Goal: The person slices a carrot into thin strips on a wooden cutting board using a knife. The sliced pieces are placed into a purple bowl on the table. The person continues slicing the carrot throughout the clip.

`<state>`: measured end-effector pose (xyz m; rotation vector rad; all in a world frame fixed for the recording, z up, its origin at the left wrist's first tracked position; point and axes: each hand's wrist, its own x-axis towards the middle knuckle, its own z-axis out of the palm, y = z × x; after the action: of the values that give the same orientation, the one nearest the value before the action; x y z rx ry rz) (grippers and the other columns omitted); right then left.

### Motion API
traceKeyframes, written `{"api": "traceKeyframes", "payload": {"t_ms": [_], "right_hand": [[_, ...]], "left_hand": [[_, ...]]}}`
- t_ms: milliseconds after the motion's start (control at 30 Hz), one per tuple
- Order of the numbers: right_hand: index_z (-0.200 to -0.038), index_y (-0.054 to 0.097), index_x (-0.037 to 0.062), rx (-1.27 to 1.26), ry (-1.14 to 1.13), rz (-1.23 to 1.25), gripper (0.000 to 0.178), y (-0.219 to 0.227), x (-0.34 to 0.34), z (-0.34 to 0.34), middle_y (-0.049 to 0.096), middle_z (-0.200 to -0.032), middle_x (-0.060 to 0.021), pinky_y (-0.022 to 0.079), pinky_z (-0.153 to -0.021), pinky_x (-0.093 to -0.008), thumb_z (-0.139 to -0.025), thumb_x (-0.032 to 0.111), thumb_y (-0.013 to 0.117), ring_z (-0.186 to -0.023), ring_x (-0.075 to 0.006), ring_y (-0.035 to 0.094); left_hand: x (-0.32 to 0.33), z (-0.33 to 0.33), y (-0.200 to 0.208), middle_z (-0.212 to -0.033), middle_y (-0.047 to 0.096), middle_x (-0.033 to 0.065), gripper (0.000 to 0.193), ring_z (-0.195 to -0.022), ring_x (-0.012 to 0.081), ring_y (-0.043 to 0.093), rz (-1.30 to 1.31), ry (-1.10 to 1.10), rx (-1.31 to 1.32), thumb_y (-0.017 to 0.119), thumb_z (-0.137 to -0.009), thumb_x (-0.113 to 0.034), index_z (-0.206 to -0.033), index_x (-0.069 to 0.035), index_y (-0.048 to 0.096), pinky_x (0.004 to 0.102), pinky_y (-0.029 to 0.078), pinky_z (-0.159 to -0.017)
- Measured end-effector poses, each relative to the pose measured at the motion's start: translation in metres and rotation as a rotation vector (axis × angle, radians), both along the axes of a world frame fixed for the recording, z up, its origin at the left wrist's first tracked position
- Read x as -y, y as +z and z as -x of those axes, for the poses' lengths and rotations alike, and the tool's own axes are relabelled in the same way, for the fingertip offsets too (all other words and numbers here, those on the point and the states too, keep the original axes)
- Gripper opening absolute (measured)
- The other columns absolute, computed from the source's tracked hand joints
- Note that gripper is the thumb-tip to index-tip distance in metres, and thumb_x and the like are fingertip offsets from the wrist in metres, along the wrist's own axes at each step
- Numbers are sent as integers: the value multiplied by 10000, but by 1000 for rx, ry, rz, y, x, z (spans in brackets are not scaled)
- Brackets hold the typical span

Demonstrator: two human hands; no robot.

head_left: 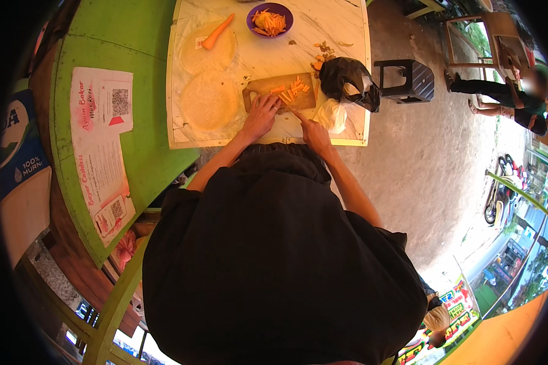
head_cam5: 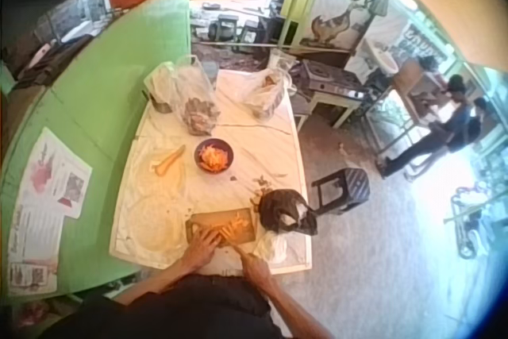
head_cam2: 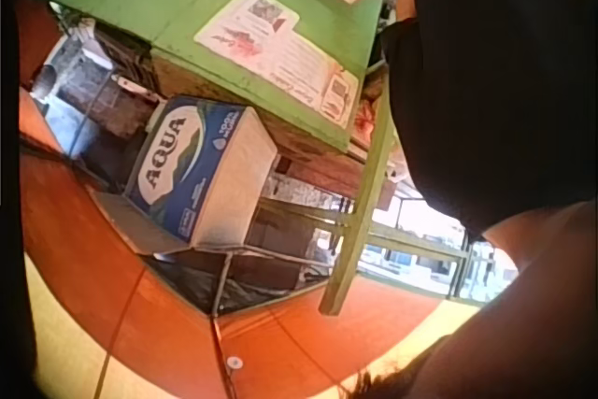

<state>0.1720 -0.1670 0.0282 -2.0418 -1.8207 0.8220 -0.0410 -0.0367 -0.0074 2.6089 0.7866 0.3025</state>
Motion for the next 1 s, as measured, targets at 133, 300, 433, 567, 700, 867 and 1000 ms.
{"api": "traceKeyframes", "payload": {"t_ms": [133,300,433,567,700,867,1000], "right_hand": [[-1582,455,212,43,9,88,634,12,-12,6,680,-749,-291,532,-638,-575,-971,66,546,-698,-478,686],[-1609,427,256,106,7,119,785,4,-13,10,686,-751,-291,551,-638,-571,-883,2,586,-697,-471,700],[-1613,418,260,45,-24,68,778,-12,-4,10,694,-795,-295,554,-654,-565,-897,-2,575,-749,-475,706],[-1601,417,252,-62,-47,5,689,-31,5,8,704,-864,-307,546,-698,-575,-961,32,544,-804,-493,698],[-1578,420,243,-233,-61,-21,579,-35,5,-1,703,-897,-324,524,-731,-599,-1024,103,513,-823,-518,678],[-1555,455,223,-294,-60,62,531,-32,1,-13,699,-1101,-330,511,-772,-604,-1041,104,517,-915,-543,663],[-1614,375,286,-96,5,-13,642,-31,2,-12,693,-931,-300,542,-707,-574,-1021,85,514,-780,-504,676]], "left_hand": [[0,1,-1,-1482,533,158,526,-1465,355,405,-12,8,-5,620,-898,-50,-1418,18,587,578,252,-1230],[0,0,-1,-1485,535,157,538,-1473,351,400,-32,10,4,622,-898,-57,-1429,15,578,574,254,-1230],[1,0,-3,-1492,534,155,542,-1482,350,391,-26,12,-4,619,-910,-72,-1442,14,568,573,248,-1234],[2,1,-3,-1501,527,156,564,-1484,357,387,-20,16,-4,618,-916,-85,-1467,12,548,579,243,-1236],[1,1,1,-1510,522,158,598,-1487,361,383,-17,15,-5,611,-912,-76,-1497,7,520,588,239,-1235],[1,1,0,-1513,522,159,601,-1492,358,378,-26,12,-11,600,-908,-62,-1499,11,515,596,242,-1231],[0,2,-1,-1512,522,158,576,-1493,358,376,-22,0,-31,599,-909,-64,-1475,24,534,595,244,-1227]]}}
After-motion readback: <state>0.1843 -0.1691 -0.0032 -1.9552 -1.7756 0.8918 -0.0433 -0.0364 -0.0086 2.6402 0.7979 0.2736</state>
